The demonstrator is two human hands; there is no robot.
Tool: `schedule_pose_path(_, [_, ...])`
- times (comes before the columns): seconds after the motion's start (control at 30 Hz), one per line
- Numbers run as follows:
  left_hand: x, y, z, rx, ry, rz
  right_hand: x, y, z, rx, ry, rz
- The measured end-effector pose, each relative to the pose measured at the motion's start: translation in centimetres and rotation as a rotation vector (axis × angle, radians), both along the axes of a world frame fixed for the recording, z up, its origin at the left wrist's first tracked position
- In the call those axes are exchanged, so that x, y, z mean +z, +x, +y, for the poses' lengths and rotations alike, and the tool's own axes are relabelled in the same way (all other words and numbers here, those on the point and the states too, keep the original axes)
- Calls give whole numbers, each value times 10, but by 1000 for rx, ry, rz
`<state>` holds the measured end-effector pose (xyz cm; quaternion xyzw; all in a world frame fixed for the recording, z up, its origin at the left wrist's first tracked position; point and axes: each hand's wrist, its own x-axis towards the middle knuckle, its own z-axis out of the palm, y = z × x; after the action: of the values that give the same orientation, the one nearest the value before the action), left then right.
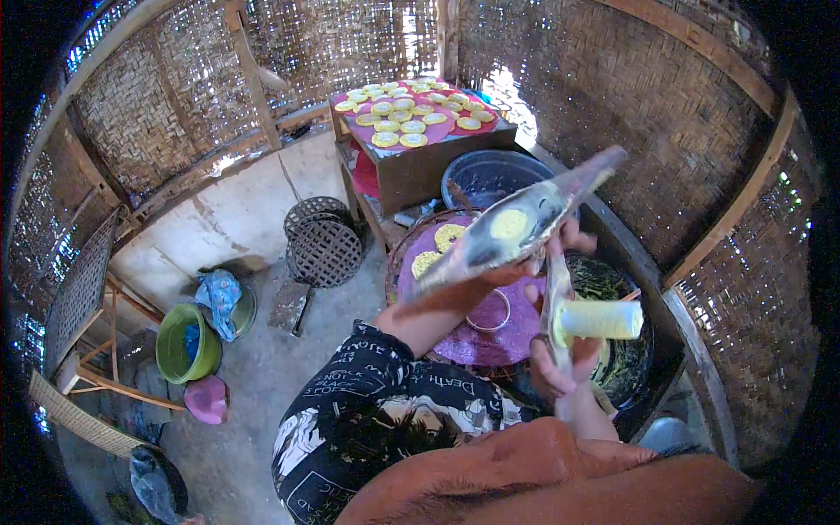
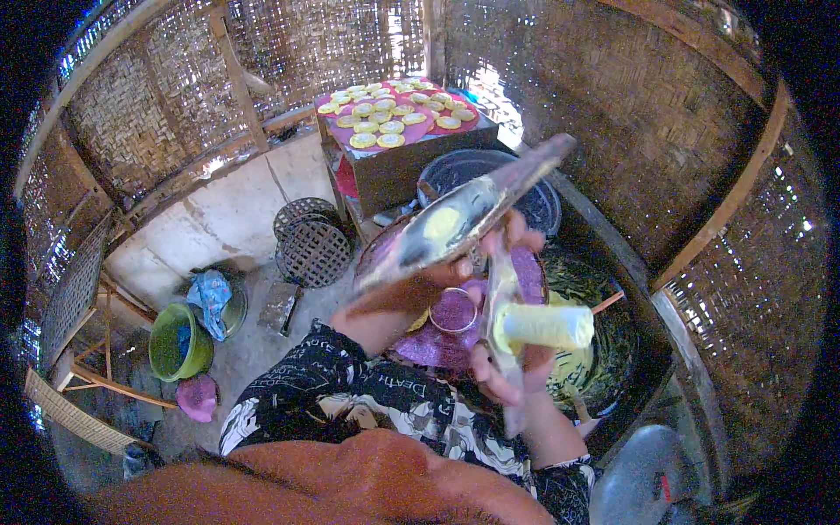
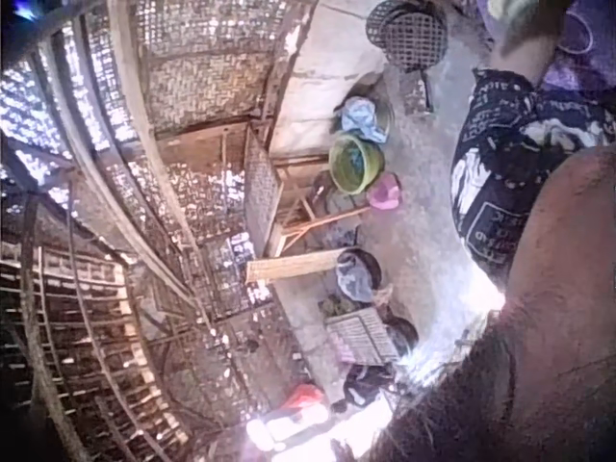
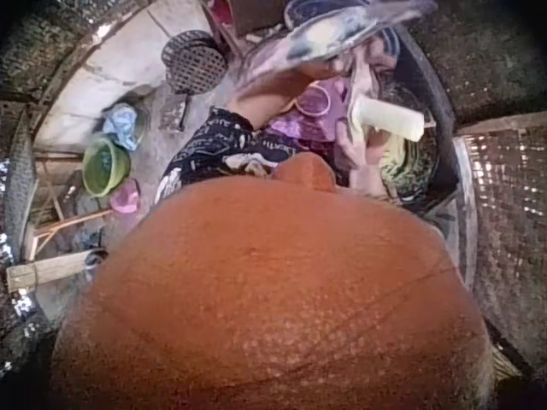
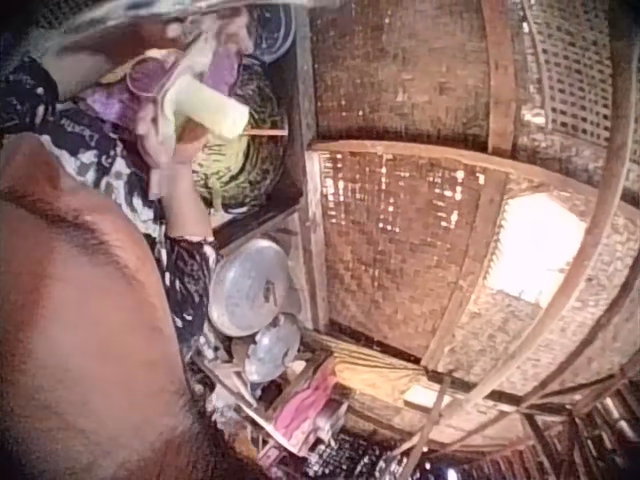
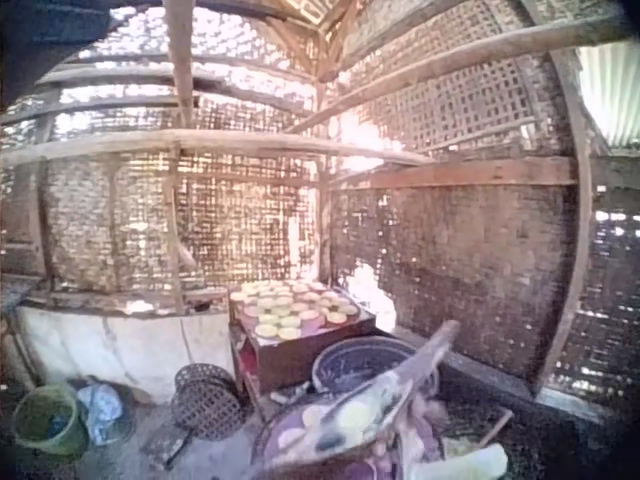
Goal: The person prepares traditional ring-shaped food items by scooping batter from a large bowl and spreading it into circular molds on a tray, then arranging the molds and transferring the shaped snacks to a storage area.
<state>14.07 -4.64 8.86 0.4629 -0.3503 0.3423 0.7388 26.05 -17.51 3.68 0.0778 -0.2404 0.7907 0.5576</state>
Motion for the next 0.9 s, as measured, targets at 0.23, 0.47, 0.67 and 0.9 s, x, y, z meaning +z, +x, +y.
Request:
schedule_pose_path(0.23, [-58,-49,15,701,342,592,44,25,10,-518,126,-724])
schedule_pose_path(0.47, [-37,-62,-2,1554,1226,794,64,15,17,-837,334,-1264])
schedule_pose_path(0.67, [-42,-61,-12,1569,971,728,56,2,8,-1246,1010,-1826])
schedule_pose_path(0.9, [-76,-46,-10,1495,797,632,26,-6,10,-1221,908,-1928])
